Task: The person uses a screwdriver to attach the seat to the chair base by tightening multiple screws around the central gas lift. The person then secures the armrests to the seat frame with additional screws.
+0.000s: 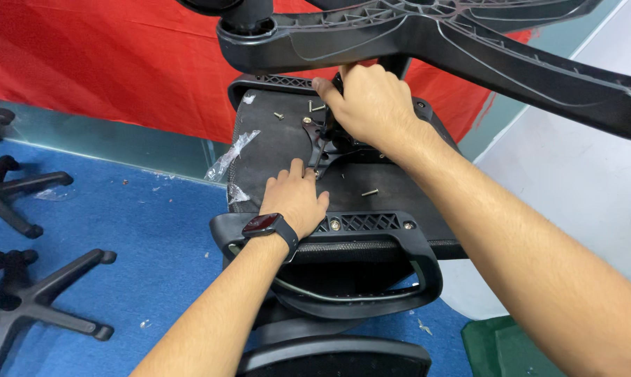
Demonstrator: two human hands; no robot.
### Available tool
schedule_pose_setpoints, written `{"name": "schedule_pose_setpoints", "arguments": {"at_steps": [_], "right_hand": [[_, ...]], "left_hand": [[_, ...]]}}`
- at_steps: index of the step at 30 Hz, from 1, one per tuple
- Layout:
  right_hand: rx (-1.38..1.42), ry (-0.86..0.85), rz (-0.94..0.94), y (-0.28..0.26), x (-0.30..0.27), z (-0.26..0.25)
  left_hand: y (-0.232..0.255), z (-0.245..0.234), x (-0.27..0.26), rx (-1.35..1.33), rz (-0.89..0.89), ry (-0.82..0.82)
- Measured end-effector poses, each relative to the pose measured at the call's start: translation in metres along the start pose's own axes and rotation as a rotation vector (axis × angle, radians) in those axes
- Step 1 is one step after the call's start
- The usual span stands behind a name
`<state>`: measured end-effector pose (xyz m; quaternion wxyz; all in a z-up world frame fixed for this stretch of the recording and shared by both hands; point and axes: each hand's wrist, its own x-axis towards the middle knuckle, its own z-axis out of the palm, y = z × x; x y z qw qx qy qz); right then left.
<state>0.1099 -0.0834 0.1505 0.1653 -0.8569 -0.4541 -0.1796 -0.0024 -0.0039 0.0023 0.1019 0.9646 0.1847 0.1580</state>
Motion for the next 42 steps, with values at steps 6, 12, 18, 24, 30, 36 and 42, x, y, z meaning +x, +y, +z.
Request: {"name": "schedule_pose_setpoints", "arguments": {"at_steps": [6, 12, 18, 24, 30, 36, 42], "right_hand": [[0.194, 0.006, -0.125, 0.014, 0.006, 0.009], [0.066, 0.098, -0.178, 0.016, 0.007, 0.008], [-0.162, 0.128, -0.099, 0.011, 0.004, 0.003], [0.211, 0.051, -0.183, 0.015, 0.004, 0.005], [0.321, -0.083, -0.212, 0.024, 0.004, 0.0], [0.128, 0.221, -0.511, 0.012, 0.008, 0.009], [0.024, 0.183, -0.276, 0.005, 0.007, 0.009]], "left_hand": [[0.0, 0.0, -0.002, -0.003, 0.007, 0.023], [-0.001, 0.001, -0.004, -0.037, 0.02, 0.038], [0.0, 0.0, -0.003, -0.028, 0.025, 0.042], [0.001, -0.001, -0.004, -0.012, 0.014, 0.015], [0.001, 0.001, -0.004, -0.013, 0.021, 0.039], [0.001, 0.002, -0.005, -0.003, 0.025, 0.055], [0.001, 0.003, -0.006, 0.002, 0.032, 0.067]]}}
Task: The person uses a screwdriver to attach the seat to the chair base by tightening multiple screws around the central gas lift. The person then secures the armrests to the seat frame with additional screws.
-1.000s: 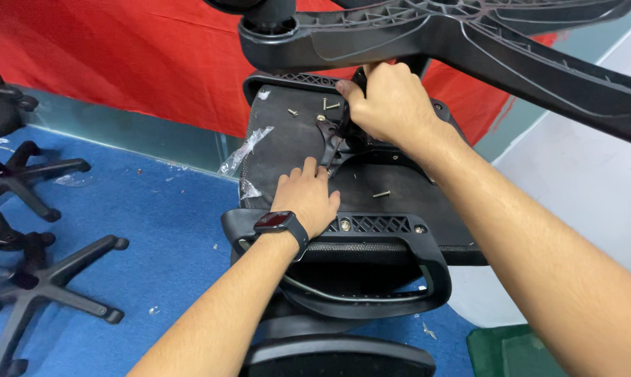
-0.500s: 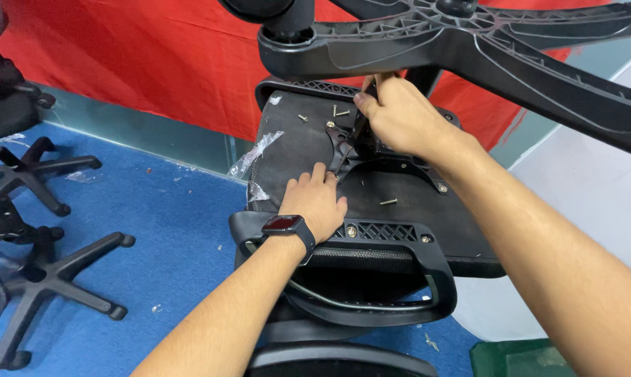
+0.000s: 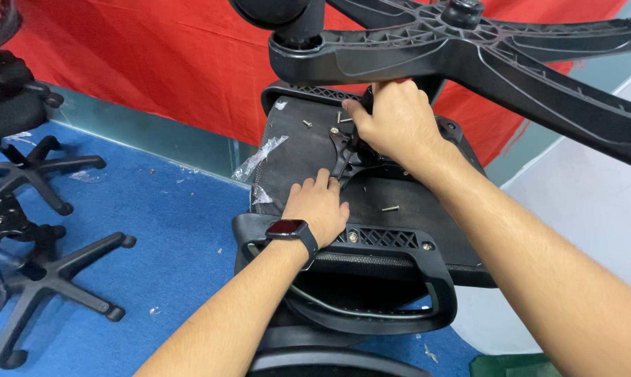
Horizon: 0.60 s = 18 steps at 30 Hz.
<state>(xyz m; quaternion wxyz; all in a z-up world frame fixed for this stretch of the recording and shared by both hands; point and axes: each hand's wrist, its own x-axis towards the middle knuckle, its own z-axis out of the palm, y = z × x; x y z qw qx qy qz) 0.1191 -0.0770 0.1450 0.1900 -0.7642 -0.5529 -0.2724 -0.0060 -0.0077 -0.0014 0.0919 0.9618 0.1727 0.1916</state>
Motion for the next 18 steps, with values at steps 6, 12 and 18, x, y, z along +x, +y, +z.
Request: {"name": "schedule_pose_setpoints", "arguments": {"at_steps": [6, 12, 18], "right_hand": [[0.011, -0.103, 0.118, -0.009, 0.001, -0.003], [0.101, -0.274, 0.21, -0.008, 0.002, -0.008], [0.06, -0.252, 0.19, -0.013, -0.002, -0.007]], "left_hand": [[0.0, 0.001, -0.001, -0.014, -0.006, 0.01], [-0.001, 0.003, 0.0, -0.022, 0.0, 0.011], [0.0, 0.003, 0.0, -0.027, -0.014, -0.009]]}}
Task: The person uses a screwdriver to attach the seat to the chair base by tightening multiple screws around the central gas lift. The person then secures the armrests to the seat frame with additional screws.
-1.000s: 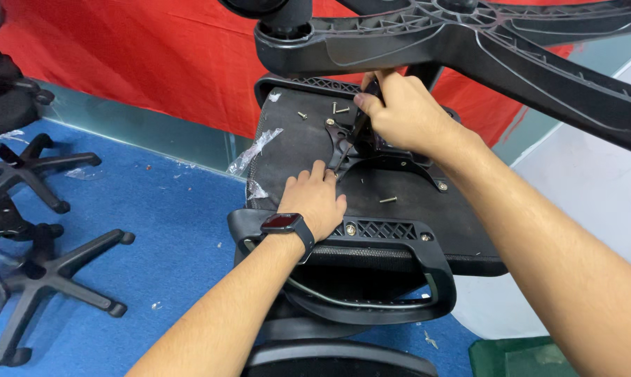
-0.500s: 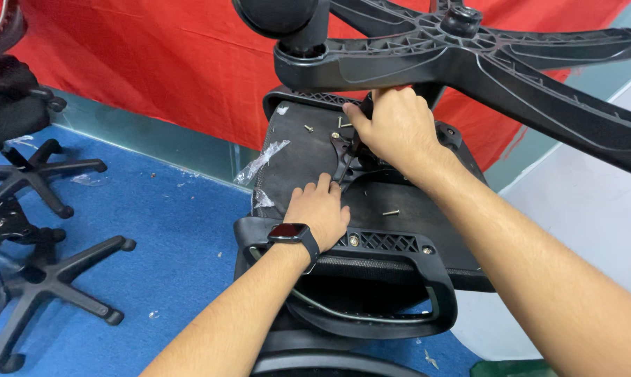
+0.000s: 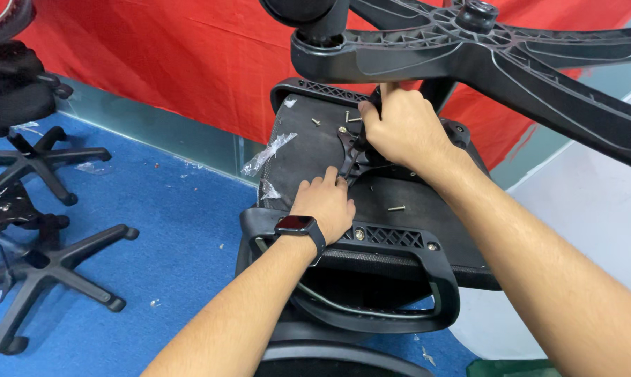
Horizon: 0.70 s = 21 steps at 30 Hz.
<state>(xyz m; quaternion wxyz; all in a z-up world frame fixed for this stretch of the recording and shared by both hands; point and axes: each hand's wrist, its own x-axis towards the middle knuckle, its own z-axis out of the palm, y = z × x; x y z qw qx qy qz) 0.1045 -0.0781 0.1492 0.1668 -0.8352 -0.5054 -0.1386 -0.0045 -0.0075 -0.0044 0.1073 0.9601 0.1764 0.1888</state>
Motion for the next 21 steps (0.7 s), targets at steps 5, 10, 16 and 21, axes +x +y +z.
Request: {"name": "schedule_pose_setpoints", "arguments": {"at_steps": [5, 10, 16, 21], "right_hand": [[0.096, 0.134, -0.11, -0.002, -0.015, 0.002], [0.238, 0.181, 0.052, 0.003, -0.051, -0.004], [0.485, 0.239, 0.378, 0.009, -0.099, -0.018], [0.792, 0.367, 0.45, 0.018, -0.131, -0.021]], "left_hand": [[-0.001, -0.001, -0.001, -0.026, 0.017, 0.045], [-0.004, -0.004, -0.001, -0.06, 0.043, 0.042], [-0.013, -0.006, 0.001, -0.099, 0.079, 0.041], [-0.026, -0.009, 0.007, -0.087, 0.147, 0.018]]}}
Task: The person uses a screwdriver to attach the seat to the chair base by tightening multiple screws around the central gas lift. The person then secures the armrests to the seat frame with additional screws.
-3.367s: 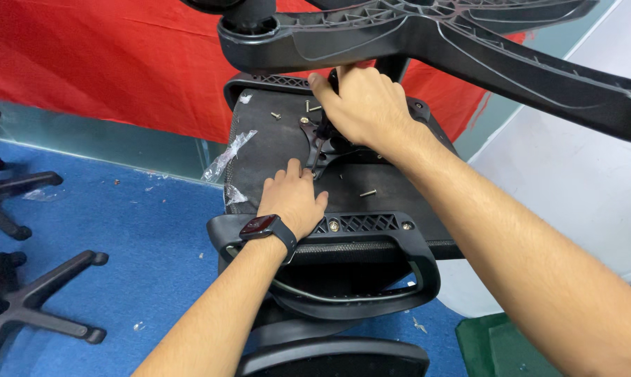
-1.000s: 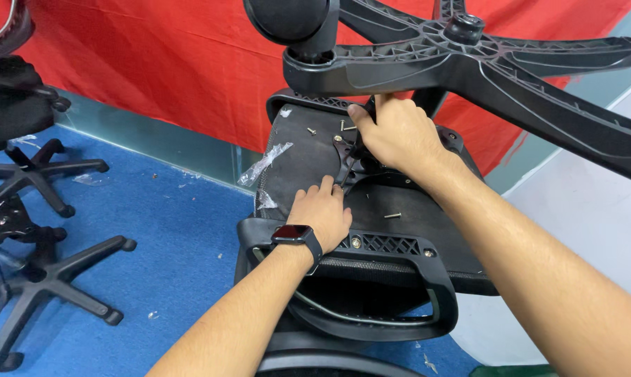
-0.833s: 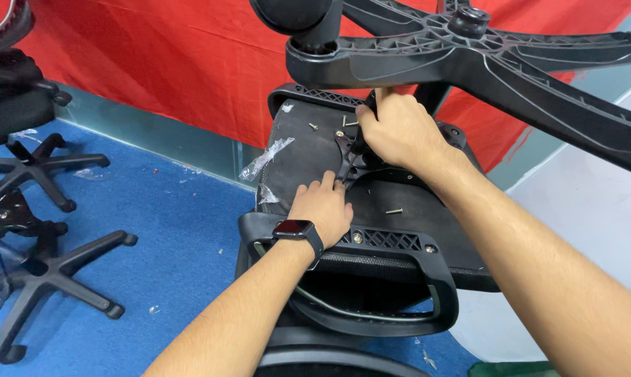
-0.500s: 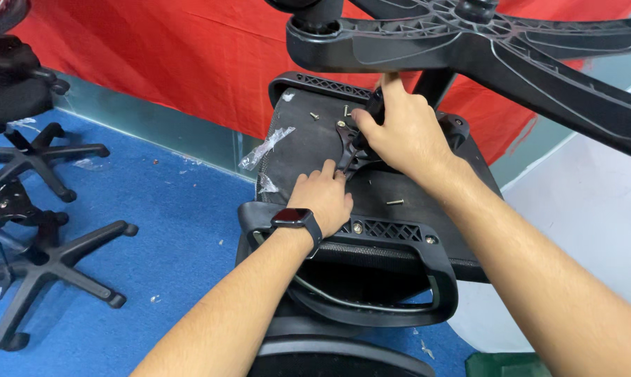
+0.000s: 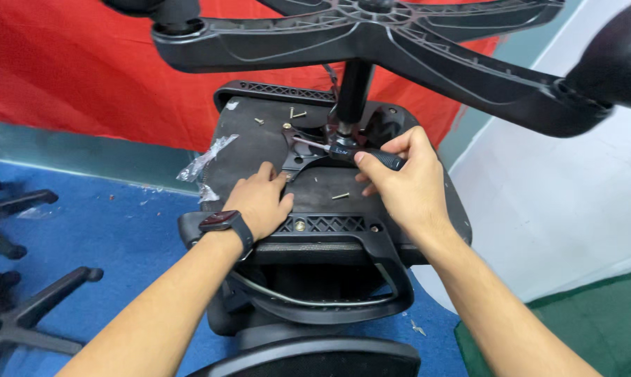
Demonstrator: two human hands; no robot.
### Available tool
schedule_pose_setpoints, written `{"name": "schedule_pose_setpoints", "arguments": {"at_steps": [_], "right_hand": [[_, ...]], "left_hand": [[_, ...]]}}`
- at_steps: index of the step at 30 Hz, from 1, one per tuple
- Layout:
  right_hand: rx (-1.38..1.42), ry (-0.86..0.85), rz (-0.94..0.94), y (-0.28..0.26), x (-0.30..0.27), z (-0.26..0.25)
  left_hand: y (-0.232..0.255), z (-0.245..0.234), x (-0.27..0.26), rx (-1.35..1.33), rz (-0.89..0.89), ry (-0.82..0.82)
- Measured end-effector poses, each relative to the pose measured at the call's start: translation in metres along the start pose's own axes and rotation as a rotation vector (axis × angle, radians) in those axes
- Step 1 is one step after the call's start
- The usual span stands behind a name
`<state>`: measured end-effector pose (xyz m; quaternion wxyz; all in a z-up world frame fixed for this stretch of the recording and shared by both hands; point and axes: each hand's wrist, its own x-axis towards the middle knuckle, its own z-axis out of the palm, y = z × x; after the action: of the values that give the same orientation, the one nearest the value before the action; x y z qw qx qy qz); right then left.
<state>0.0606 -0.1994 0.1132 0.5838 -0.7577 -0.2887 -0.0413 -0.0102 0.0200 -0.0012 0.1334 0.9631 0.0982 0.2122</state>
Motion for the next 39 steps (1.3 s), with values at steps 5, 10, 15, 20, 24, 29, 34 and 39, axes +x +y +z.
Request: {"name": "schedule_pose_setpoints", "arguments": {"at_steps": [5, 10, 15, 20, 24, 29, 34, 39], "right_hand": [[0.106, -0.081, -0.033, 0.011, -0.006, -0.021], [-0.037, -0.062, -0.07, 0.008, -0.008, -0.045], [-0.107, -0.036, -0.07, 0.001, -0.014, -0.077], [-0.13, 0.079, -0.067, 0.0, -0.018, -0.114], [-0.142, 0.113, -0.092, -0.002, -0.023, -0.129], [-0.192, 0.163, -0.081, -0.005, -0.036, -0.13], [-0.257, 0.186, -0.072, -0.003, -0.048, -0.131], [-0.351, 0.23, -0.101, 0.0, -0.058, -0.136]], "left_hand": [[-0.013, 0.001, 0.008, 0.02, 0.042, -0.031], [-0.028, -0.006, 0.018, 0.052, 0.068, -0.112], [-0.045, -0.011, 0.027, 0.1, 0.068, -0.223], [-0.079, -0.015, 0.023, 0.085, 0.025, -0.211], [-0.082, -0.008, 0.027, 0.208, -0.07, -0.12], [-0.033, -0.006, 0.026, 0.366, -0.068, 0.095], [0.066, 0.02, 0.017, -0.031, 0.301, 0.254], [0.156, 0.051, 0.005, -0.03, 0.437, 0.06]]}}
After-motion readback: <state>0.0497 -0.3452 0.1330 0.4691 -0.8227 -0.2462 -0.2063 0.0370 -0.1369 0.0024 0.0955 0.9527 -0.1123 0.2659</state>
